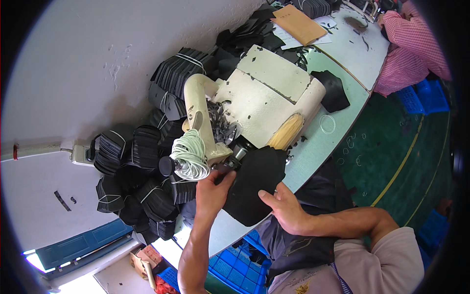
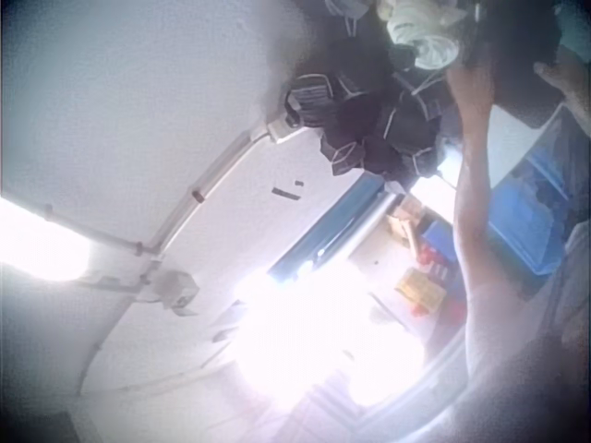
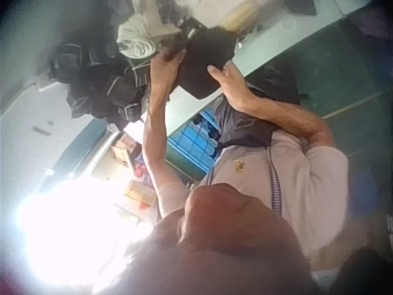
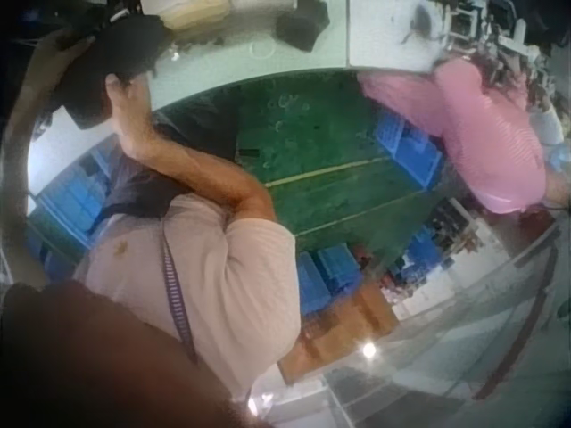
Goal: The person processes shoe pieces through an edge-skiving machine by hand, then stacks the pieces and secures them into bundles with rubber bands.
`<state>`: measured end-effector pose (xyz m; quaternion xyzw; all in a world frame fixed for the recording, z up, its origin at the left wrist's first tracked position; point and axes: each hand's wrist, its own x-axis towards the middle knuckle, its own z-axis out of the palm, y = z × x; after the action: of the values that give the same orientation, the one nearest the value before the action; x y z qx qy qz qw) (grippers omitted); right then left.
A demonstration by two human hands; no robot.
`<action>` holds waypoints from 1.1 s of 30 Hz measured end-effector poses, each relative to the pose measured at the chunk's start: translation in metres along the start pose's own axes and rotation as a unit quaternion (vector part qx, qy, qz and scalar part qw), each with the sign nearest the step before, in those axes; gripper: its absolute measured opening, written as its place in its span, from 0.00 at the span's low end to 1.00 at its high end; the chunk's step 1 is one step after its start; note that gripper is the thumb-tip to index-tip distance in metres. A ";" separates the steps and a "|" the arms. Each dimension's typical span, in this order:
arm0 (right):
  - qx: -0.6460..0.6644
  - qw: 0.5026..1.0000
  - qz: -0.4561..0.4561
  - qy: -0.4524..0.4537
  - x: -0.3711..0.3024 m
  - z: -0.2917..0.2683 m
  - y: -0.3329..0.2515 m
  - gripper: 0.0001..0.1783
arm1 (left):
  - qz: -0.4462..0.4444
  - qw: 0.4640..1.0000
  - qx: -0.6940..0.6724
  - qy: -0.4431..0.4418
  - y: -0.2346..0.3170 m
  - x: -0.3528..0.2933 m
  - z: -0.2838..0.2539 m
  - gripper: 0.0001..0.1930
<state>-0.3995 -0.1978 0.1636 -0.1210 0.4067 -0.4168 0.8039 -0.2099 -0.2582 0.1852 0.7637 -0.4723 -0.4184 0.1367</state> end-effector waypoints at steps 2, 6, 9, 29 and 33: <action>0.074 0.997 0.016 -0.011 0.005 -0.009 0.000 0.22 | 0.022 0.957 -0.282 -0.059 -0.009 -0.007 -0.001 0.15; 0.046 0.998 0.028 -0.023 -0.003 -0.011 0.004 0.24 | -0.017 0.976 -0.216 -0.032 -0.014 -0.011 0.001 0.15; 0.060 0.997 0.038 -0.033 -0.005 -0.003 0.002 0.26 | 0.027 0.999 0.013 0.024 -0.011 0.002 0.003 0.17; 0.077 0.995 0.040 0.042 0.004 -0.007 -0.013 0.26 | 0.035 0.962 -0.267 -0.051 -0.022 -0.004 0.003 0.15; 0.067 0.997 0.043 -0.018 0.000 -0.014 -0.008 0.22 | -0.022 0.988 -0.151 -0.029 -0.022 -0.013 0.000 0.15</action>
<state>-0.4143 -0.2009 0.1586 -0.0563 0.3685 -0.4057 0.8345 -0.1993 -0.2365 0.1785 0.7317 -0.3910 -0.5099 0.2273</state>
